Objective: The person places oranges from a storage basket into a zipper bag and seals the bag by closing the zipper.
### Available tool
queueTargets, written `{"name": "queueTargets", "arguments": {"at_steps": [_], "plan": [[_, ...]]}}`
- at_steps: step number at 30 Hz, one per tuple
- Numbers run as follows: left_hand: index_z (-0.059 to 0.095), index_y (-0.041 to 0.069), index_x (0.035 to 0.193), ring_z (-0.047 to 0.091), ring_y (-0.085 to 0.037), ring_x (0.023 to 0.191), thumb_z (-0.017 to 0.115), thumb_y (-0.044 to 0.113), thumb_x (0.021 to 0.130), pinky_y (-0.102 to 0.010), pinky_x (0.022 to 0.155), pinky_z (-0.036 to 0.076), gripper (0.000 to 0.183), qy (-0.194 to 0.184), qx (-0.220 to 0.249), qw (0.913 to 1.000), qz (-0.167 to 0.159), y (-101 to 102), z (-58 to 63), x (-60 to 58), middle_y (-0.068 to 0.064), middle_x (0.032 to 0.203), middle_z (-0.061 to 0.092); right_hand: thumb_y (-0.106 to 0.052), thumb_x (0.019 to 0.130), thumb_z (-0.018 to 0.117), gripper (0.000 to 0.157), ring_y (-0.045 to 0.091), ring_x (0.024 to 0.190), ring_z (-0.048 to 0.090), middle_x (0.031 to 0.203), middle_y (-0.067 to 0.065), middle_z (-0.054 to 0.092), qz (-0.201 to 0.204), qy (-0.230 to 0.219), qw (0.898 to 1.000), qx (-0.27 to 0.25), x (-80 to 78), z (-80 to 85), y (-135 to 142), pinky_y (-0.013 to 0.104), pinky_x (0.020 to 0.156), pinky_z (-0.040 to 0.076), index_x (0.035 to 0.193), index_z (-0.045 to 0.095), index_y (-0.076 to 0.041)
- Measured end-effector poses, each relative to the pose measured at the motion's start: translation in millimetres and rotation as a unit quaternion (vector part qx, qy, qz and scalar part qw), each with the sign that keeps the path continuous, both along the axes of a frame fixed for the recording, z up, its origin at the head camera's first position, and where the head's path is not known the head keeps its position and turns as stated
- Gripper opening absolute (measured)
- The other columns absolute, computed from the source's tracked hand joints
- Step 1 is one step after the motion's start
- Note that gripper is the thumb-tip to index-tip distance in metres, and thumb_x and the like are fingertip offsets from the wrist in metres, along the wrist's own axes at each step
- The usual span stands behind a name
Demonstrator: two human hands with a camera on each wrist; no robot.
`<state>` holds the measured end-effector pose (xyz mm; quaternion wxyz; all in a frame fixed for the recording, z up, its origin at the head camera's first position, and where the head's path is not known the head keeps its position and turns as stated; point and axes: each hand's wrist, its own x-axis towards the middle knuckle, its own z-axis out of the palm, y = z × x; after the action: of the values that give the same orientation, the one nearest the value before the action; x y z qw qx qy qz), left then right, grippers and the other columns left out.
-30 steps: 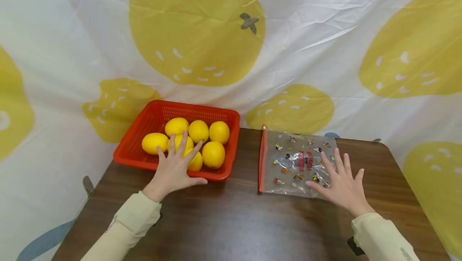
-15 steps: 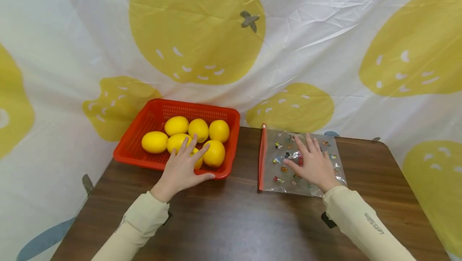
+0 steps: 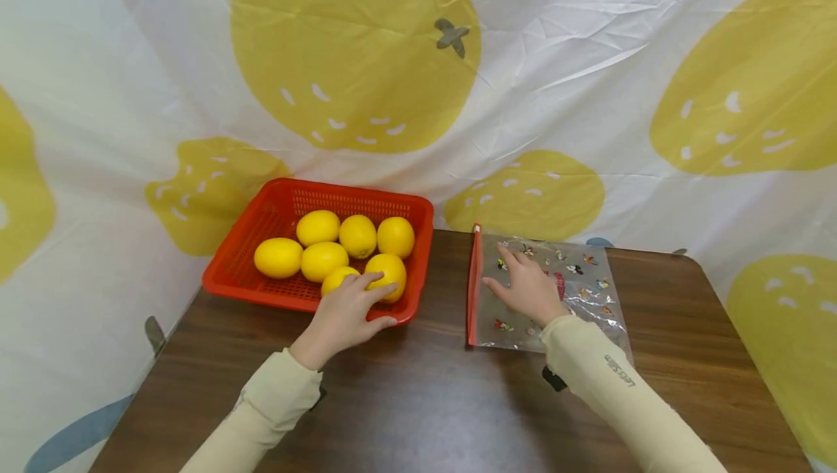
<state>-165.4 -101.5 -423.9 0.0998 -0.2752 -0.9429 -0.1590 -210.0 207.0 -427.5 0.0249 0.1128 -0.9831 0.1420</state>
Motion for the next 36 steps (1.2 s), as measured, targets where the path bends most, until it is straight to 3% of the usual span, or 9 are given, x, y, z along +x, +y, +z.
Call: {"name": "queueTargets", "arguments": {"at_steps": [5,10,21,25,28,36], "plan": [[0.066,0.019,0.112,0.055,-0.024,0.095,0.072,0.036,0.074,-0.034,0.075,0.049,0.042,-0.021,0.001,0.9997,-0.012,3,-2.1,0.2,-0.005,0.11,0.06,-0.037,0.085,0.06,0.07,0.043,0.109,0.05,0.125,0.028,0.048,0.008,-0.014,1.0,-0.02,-8.9,-8.1,-11,0.054,0.084,0.043,0.138,0.033,-0.001],[0.069,0.021,0.105,0.053,-0.015,0.08,0.074,0.031,0.074,-0.027,0.068,0.047,0.033,-0.017,0.003,0.9995,-0.025,5,-4.4,0.1,0.001,0.094,0.06,-0.03,0.083,0.063,0.067,0.042,0.109,0.05,0.123,0.028,0.05,0.009,-0.014,0.999,-0.027,-17.0,-18.2,-20,0.051,0.089,0.041,0.134,0.038,0.004],[0.072,0.019,0.096,0.056,-0.011,0.074,0.074,0.024,0.074,-0.025,0.066,0.048,0.022,-0.035,0.014,0.9987,-0.034,9,-6.0,-0.2,0.005,0.086,0.064,-0.023,0.078,0.068,0.058,0.038,0.09,0.06,0.097,0.025,0.063,-0.027,-0.016,0.999,-0.033,-25.5,-31.9,-35,0.048,0.08,0.047,0.124,0.049,0.007],[0.072,0.019,0.096,0.055,-0.01,0.073,0.074,0.023,0.074,-0.025,0.066,0.047,0.022,-0.041,0.014,0.9986,-0.031,10,-5.5,0.1,0.005,0.085,0.063,-0.021,0.076,0.069,0.037,0.033,0.073,0.061,0.076,0.017,0.062,-0.051,-0.019,0.998,-0.032,-25.2,-34.7,-39,0.046,0.065,0.049,0.101,0.058,0.004],[0.072,0.019,0.096,0.054,-0.01,0.072,0.074,0.023,0.074,-0.025,0.066,0.047,0.022,-0.044,0.014,0.9984,-0.031,10,-5.1,0.6,0.005,0.085,0.063,-0.021,0.076,0.069,0.026,0.032,0.065,0.06,0.067,0.014,0.059,-0.072,-0.028,0.997,-0.024,-25.2,-36.5,-42,0.044,0.057,0.049,0.084,0.057,0.0],[0.072,0.018,0.097,0.053,-0.01,0.072,0.074,0.023,0.075,-0.025,0.067,0.047,0.023,-0.055,0.013,0.998,-0.029,12,-5.5,0.4,0.005,0.086,0.063,-0.019,0.074,0.071,0.023,0.033,0.064,0.063,0.069,0.018,0.064,-0.095,-0.034,0.995,-0.008,-27.3,-42.6,-46,0.044,0.057,0.05,0.069,0.06,0.001]]}}
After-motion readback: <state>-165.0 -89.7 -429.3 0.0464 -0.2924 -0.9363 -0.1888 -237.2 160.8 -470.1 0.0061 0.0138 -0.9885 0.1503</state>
